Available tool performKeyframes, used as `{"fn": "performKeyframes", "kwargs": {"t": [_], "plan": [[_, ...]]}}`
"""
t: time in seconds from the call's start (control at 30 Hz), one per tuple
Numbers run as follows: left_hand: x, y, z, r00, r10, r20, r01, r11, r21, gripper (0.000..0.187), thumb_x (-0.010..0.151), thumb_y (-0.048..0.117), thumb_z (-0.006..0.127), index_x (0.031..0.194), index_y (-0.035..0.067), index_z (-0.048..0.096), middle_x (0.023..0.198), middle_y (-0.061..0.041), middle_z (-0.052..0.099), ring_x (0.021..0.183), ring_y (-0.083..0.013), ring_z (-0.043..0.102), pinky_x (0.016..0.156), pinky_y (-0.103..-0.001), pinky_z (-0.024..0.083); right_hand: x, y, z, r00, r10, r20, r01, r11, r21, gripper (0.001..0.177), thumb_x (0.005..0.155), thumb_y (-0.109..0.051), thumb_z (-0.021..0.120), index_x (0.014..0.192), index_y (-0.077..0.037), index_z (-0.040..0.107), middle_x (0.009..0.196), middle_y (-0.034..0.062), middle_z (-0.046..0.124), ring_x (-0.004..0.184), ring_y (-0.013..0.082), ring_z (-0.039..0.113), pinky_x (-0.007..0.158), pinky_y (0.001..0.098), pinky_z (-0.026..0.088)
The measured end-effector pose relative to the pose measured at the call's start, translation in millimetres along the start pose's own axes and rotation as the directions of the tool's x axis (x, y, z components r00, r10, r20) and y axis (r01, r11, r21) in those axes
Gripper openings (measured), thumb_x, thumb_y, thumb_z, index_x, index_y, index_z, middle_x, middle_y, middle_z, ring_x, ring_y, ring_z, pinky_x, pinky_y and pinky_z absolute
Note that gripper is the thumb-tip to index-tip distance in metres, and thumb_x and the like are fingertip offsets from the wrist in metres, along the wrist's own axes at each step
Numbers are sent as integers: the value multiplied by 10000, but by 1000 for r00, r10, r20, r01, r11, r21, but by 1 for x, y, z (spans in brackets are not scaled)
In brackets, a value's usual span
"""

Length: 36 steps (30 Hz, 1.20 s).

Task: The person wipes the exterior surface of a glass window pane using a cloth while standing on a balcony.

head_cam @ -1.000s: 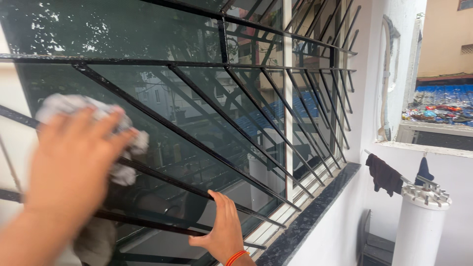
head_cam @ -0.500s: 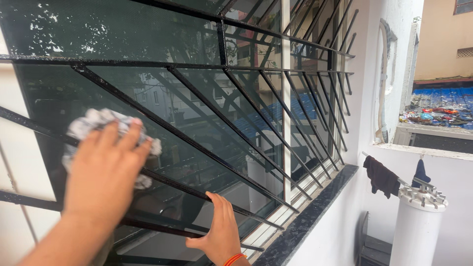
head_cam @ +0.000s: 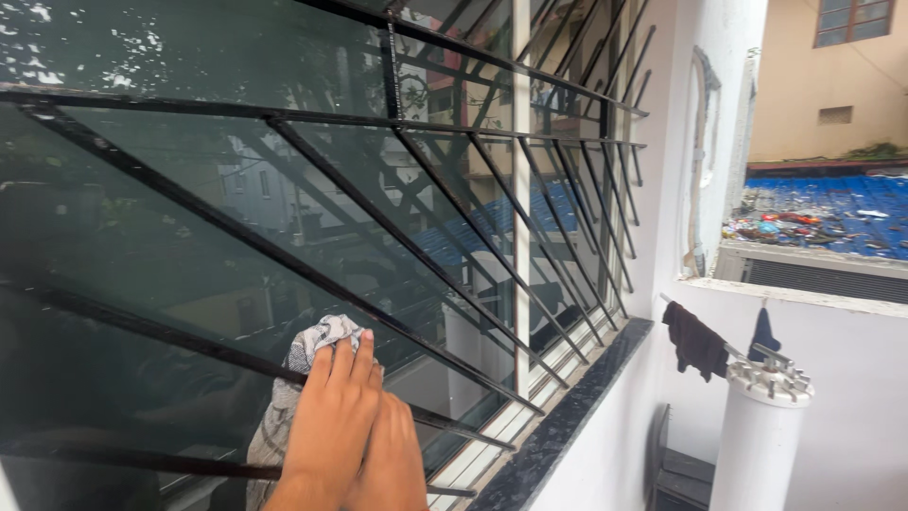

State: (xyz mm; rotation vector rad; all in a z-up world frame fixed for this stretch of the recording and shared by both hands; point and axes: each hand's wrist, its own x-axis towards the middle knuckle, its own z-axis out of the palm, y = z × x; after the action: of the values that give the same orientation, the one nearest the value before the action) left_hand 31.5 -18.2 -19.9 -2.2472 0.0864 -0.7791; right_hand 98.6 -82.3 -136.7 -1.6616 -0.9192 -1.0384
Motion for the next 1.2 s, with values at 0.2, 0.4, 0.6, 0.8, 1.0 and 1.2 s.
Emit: {"fn": "performKeyframes", "kwargs": {"t": [0.2, 0.4, 0.6, 0.8, 1.0, 1.2], "plan": [[7, 5, 9, 998, 31, 47, -29, 999, -23, 599, 868, 240, 598, 1415, -1, 549, 1619, -200, 356, 1405, -372, 360, 1131, -492, 251, -7, 9, -1, 998, -60, -33, 58, 997, -57, 1029, 676, -320, 992, 1453, 30, 415, 1406, 250, 533, 1338, 421, 526, 1121, 509, 416], [-1, -15, -1, 1000, 22, 21, -21, 999, -50, 628, 827, 208, 621, 1440, 93, 551, 1622, -134, 359, 1446, -335, 320, 1104, -460, 248, -3, -9, -3, 1000, 2, 24, -3, 999, 39, 1040, 686, -343, 1016, 1434, 47, 408, 1386, 275, 525, 1317, 432, 529, 1104, 526, 407], [-21, -60, -35, 999, -49, 5, 49, 999, -21, 592, 818, 191, 623, 1408, 170, 581, 1616, -73, 378, 1472, -308, 304, 1136, -477, 267, 5, -12, -8, 993, 55, 101, -59, 997, 39, 1088, 519, -234, 948, 1437, 10, 416, 1360, 242, 517, 1288, 423, 513, 1082, 492, 431], [-51, -122, -69, 973, -153, -172, 165, 985, 59, 592, 765, 176, 617, 1352, 245, 650, 1564, -18, 471, 1410, -263, 420, 1090, -426, 327, 2, -20, -13, 993, 94, 77, -95, 995, 5, 1088, 524, -259, 956, 1436, -24, 411, 1385, 204, 510, 1318, 402, 492, 1085, 472, 429], [-74, -184, -90, 908, -213, -360, 307, 924, 227, 524, 785, 142, 602, 1261, 336, 701, 1521, 49, 564, 1390, -184, 527, 1120, -377, 398, 6, -28, -17, 983, 130, 132, -132, 991, 6, 1092, 531, -271, 949, 1442, -49, 388, 1406, 186, 500, 1339, 387, 470, 1102, 459, 417], [-75, -185, -95, 919, -240, -313, 337, 891, 305, 492, 832, 139, 600, 1262, 346, 719, 1524, 23, 581, 1389, -206, 550, 1099, -343, 432, 9, -34, -21, 959, 204, 196, -210, 978, 9, 1092, 554, -271, 952, 1448, -58, 361, 1431, 185, 457, 1371, 370, 427, 1128, 449, 387]]}}
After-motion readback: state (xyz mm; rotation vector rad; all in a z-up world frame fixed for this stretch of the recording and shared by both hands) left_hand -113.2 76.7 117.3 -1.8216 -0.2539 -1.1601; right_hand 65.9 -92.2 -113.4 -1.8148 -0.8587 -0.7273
